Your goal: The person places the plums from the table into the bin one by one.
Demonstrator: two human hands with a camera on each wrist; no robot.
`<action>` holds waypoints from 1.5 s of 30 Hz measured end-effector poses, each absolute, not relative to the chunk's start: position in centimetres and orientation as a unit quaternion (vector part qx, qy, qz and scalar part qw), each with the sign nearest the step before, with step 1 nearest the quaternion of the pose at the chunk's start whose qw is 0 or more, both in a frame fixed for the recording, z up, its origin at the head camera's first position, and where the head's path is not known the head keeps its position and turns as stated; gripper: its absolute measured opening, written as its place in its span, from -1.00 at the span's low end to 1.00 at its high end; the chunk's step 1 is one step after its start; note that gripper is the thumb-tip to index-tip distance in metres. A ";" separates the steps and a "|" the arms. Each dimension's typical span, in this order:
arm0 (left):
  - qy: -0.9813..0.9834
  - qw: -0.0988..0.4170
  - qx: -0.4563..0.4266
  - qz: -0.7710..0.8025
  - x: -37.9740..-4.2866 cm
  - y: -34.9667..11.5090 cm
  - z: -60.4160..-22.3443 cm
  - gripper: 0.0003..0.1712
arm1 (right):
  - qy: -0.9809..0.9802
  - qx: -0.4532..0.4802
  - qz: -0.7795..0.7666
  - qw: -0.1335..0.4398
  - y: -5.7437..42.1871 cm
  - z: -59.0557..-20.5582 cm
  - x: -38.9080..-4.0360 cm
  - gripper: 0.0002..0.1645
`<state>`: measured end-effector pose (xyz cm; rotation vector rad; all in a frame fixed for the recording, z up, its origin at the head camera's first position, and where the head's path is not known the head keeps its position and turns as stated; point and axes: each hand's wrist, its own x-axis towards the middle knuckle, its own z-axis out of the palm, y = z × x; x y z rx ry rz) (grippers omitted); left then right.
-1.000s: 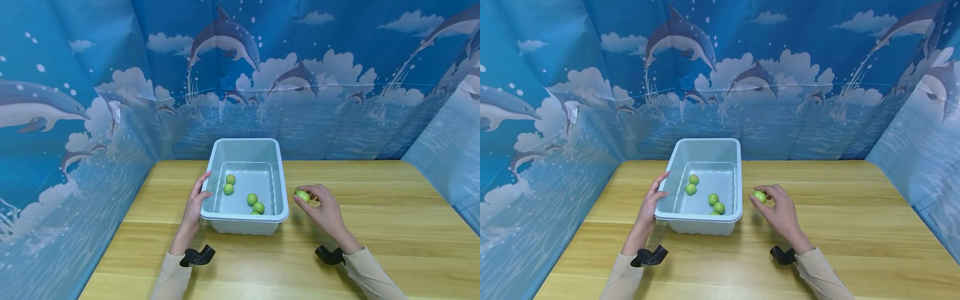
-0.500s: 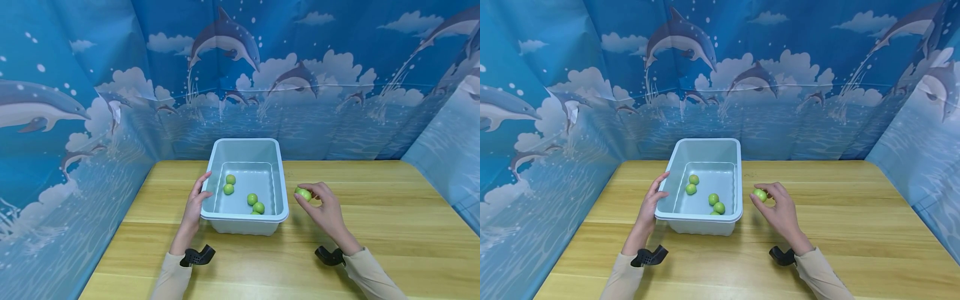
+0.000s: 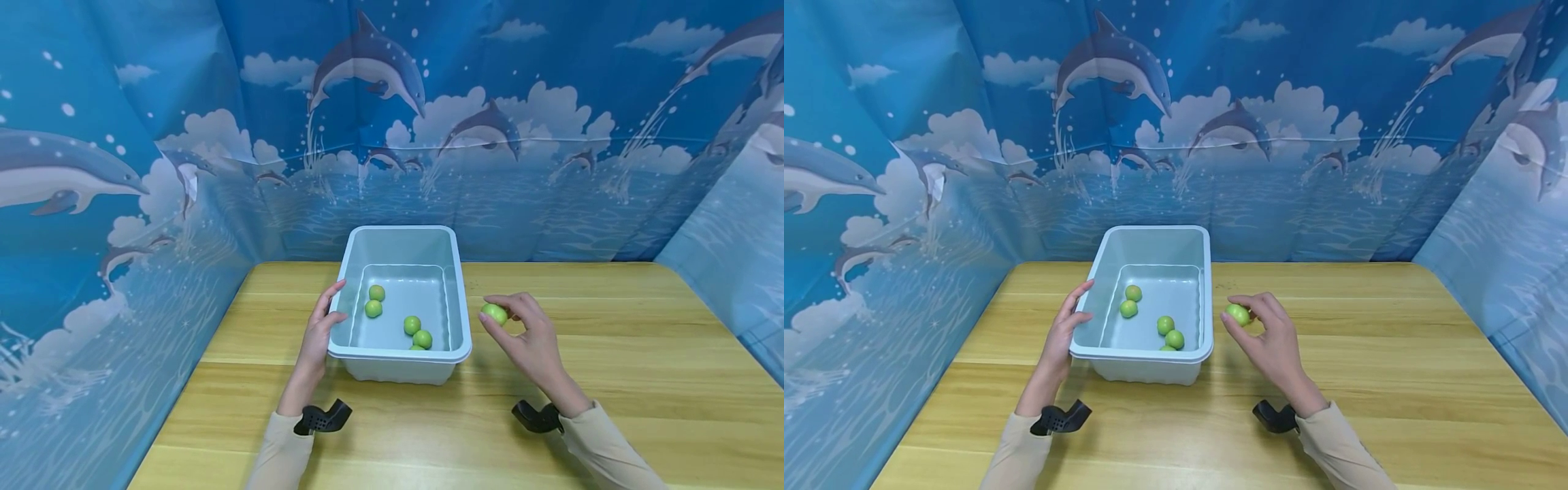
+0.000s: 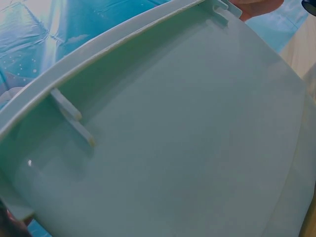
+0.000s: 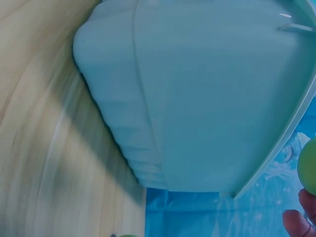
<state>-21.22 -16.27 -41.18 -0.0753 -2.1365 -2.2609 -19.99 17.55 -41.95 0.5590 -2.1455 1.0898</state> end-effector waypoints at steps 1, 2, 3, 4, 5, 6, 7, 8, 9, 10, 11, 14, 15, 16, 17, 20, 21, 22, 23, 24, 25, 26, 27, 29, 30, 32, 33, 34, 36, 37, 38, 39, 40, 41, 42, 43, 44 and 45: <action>-0.687 0.015 -0.024 -0.726 -21.2 -16.3 -41.2 -0.36 | -0.819 0.215 0.417 0.331 17.5 -41.9 -20.0 -0.64; -0.687 0.015 -0.025 -0.726 -21.2 -16.3 -41.2 -0.36 | -0.819 0.215 0.417 0.331 17.5 -41.8 -20.0 -0.64; -0.687 0.014 -0.025 -0.726 -21.3 -16.3 -41.2 -0.36 | -0.819 0.214 0.418 0.329 17.4 -41.7 -19.9 -0.64; -0.687 0.014 -0.025 -0.726 -21.3 -16.3 -41.2 -0.36 | -0.819 0.214 0.419 0.328 17.4 -41.6 -19.9 -0.64; -0.687 0.015 -0.025 -0.726 -21.3 -16.3 -41.2 -0.36 | -0.819 0.213 0.421 0.326 17.4 -41.5 -19.9 -0.64; -0.688 0.014 -0.025 -0.726 -21.3 -16.3 -41.2 -0.36 | -0.820 0.213 0.422 0.324 17.3 -41.4 -19.9 -0.64; -0.688 0.014 -0.024 -0.725 -21.3 -16.3 -41.2 -0.36 | -0.820 0.212 0.423 0.322 17.3 -41.3 -19.8 -0.64; -0.688 0.014 -0.024 -0.725 -21.3 -16.3 -41.2 -0.36 | -0.819 0.213 0.424 0.322 17.3 -41.2 -19.8 -0.64; -0.688 0.014 -0.024 -0.725 -21.3 -16.3 -41.2 -0.36 | -0.818 0.214 0.426 0.322 17.2 -41.1 -19.8 -0.63; -0.689 0.013 -0.024 -0.725 -21.3 -16.2 -41.2 -0.36 | -0.818 0.214 0.427 0.322 17.1 -41.0 -19.8 -0.63; -0.689 0.013 -0.023 -0.725 -21.3 -16.2 -41.2 -0.36 | -0.816 0.215 0.428 0.323 17.1 -41.0 -19.7 -0.63; -0.688 0.013 -0.022 -0.726 -21.3 -16.3 -41.1 -0.36 | -0.812 0.218 0.434 0.324 16.8 -40.8 -19.7 -0.63; -0.687 0.013 -0.022 -0.726 -21.3 -16.3 -41.1 -0.36 | -0.811 0.218 0.436 0.322 16.7 -40.8 -19.7 -0.63; -0.687 0.013 -0.021 -0.726 -21.3 -16.3 -41.1 -0.36 | -0.810 0.220 0.437 0.323 16.6 -40.7 -19.8 -0.63; -0.686 0.013 -0.021 -0.727 -21.3 -16.3 -41.1 -0.36 | -0.809 0.222 0.438 0.323 16.5 -40.7 -19.8 -0.63; -0.686 0.012 -0.021 -0.727 -21.3 -16.4 -41.1 -0.36 | -0.806 0.228 0.441 0.323 16.1 -40.6 -19.8 -0.63; -0.686 0.011 -0.021 -0.727 -21.2 -16.4 -41.1 -0.36 | -0.805 0.230 0.442 0.322 16.0 -40.6 -19.8 -0.63; -0.686 0.011 -0.021 -0.727 -21.2 -16.4 -41.1 -0.36 | -0.804 0.232 0.443 0.323 15.9 -40.6 -19.8 -0.63; -0.686 0.011 -0.021 -0.727 -21.2 -16.4 -41.1 -0.36 | -0.803 0.233 0.444 0.322 15.9 -40.6 -19.9 -0.63; -0.686 0.011 -0.022 -0.727 -21.2 -16.4 -41.1 -0.36 | -0.802 0.235 0.445 0.321 15.8 -40.5 -19.8 -0.62; -0.687 0.011 -0.022 -0.726 -21.2 -16.4 -41.1 -0.36 | -0.801 0.237 0.446 0.320 15.7 -40.5 -19.8 -0.62; -0.687 0.011 -0.022 -0.726 -21.3 -16.4 -41.1 -0.36 | -0.802 0.238 0.446 0.319 15.6 -40.5 -19.8 -0.62; -0.688 0.011 -0.023 -0.726 -21.3 -16.4 -41.1 -0.36 | -0.802 0.238 0.446 0.317 15.5 -40.4 -19.8 -0.62; -0.689 0.011 -0.022 -0.725 -21.3 -16.4 -41.1 -0.36 | -0.804 0.238 0.446 0.313 15.3 -40.3 -19.7 -0.62; -0.689 0.012 -0.022 -0.724 -21.3 -16.4 -41.1 -0.36 | -0.805 0.238 0.445 0.311 15.2 -40.3 -19.7 -0.62; -0.690 0.011 -0.021 -0.724 -21.3 -16.4 -41.1 -0.36 | -0.808 0.238 0.444 0.307 15.1 -40.2 -19.7 -0.62; -0.690 0.011 -0.021 -0.723 -21.3 -16.4 -41.1 -0.36 | -0.808 0.239 0.443 0.306 15.0 -40.1 -19.7 -0.61; -0.691 0.011 -0.021 -0.723 -21.3 -16.4 -41.1 -0.36 | -0.809 0.240 0.441 0.306 14.9 -40.1 -19.7 -0.61; -0.691 0.012 -0.020 -0.722 -21.3 -16.4 -41.1 -0.36 | -0.809 0.244 0.439 0.306 14.7 -40.0 -19.6 -0.61; -0.692 0.012 -0.020 -0.722 -21.2 -16.4 -41.1 -0.36 | -0.808 0.246 0.438 0.306 14.6 -39.9 -19.6 -0.61; -0.692 0.012 -0.019 -0.722 -21.2 -16.4 -41.1 -0.36 | -0.808 0.248 0.436 0.308 14.6 -39.9 -19.6 -0.61; -0.692 0.012 -0.020 -0.721 -21.2 -16.4 -41.1 -0.36 | -0.808 0.249 0.436 0.308 14.5 -39.9 -19.6 -0.61; -0.692 0.013 -0.020 -0.721 -21.2 -16.3 -41.2 -0.36 | -0.807 0.251 0.437 0.308 14.5 -39.9 -19.6 -0.61; -0.693 0.013 -0.020 -0.721 -21.2 -16.3 -41.2 -0.36 | -0.807 0.253 0.438 0.306 14.4 -39.9 -19.6 -0.61; -0.693 0.014 -0.021 -0.720 -21.3 -16.3 -41.2 -0.36 | -0.806 0.256 0.437 0.307 14.4 -39.9 -19.6 -0.61; -0.693 0.014 -0.021 -0.720 -21.3 -16.3 -41.2 -0.36 | -0.806 0.258 0.436 0.307 14.3 -39.9 -19.6 -0.61; -0.693 0.014 -0.021 -0.720 -21.3 -16.3 -41.2 -0.36 | -0.805 0.261 0.435 0.308 14.3 -39.9 -19.6 -0.61; -0.693 0.014 -0.022 -0.720 -21.3 -16.3 -41.2 -0.37 | -0.804 0.264 0.436 0.306 14.3 -39.9 -19.6 -0.60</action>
